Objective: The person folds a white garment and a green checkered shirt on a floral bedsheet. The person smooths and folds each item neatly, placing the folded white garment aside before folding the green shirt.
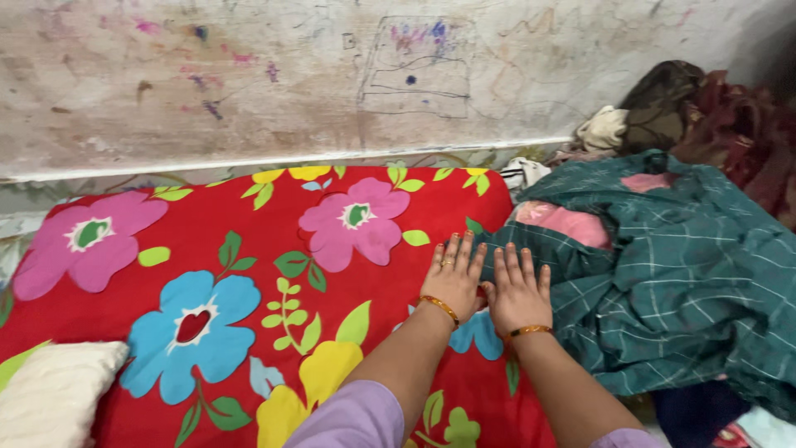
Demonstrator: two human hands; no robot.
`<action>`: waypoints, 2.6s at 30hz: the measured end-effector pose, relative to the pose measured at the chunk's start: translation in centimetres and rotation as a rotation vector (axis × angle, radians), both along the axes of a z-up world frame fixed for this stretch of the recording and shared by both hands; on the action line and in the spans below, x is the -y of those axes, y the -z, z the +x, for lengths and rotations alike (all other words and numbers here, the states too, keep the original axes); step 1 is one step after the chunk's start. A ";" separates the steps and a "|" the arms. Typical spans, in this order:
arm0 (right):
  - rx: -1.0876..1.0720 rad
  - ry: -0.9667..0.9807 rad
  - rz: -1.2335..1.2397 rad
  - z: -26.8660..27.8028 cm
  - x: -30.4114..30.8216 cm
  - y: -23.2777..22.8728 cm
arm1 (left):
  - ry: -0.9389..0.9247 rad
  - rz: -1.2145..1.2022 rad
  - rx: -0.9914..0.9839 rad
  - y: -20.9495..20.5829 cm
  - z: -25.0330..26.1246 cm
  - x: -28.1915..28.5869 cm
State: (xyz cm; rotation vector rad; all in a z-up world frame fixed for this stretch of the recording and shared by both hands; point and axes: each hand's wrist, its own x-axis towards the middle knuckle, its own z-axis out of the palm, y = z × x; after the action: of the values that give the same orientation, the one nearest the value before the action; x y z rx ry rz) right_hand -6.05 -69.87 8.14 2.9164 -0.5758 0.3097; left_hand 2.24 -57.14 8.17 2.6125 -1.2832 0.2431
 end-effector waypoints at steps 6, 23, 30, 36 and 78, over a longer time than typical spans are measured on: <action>0.028 0.057 -0.050 -2.8 4.4 -2.0 | 0.100 -0.060 -0.025 -0.9 -2.8 4.5; 0.115 0.215 -0.134 -10.0 13.9 -6.0 | 0.288 -0.031 -0.034 -5.3 -7.8 14.2; 0.131 0.246 -0.155 -12.0 15.6 -5.3 | 0.316 -0.065 -0.006 -5.0 -8.9 15.9; 0.141 0.285 -0.142 -13.8 16.6 -5.2 | 0.325 -0.092 0.008 -4.6 -9.8 17.4; 0.327 0.257 -0.034 -15.1 15.0 -5.6 | 0.265 -0.374 -0.024 -6.1 -8.0 17.1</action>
State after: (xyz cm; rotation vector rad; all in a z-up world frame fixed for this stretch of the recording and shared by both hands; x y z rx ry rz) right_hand -21.14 -84.86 13.73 2.7305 -0.9685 0.7581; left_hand -5.73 -74.25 14.29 2.1072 -1.4026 0.3647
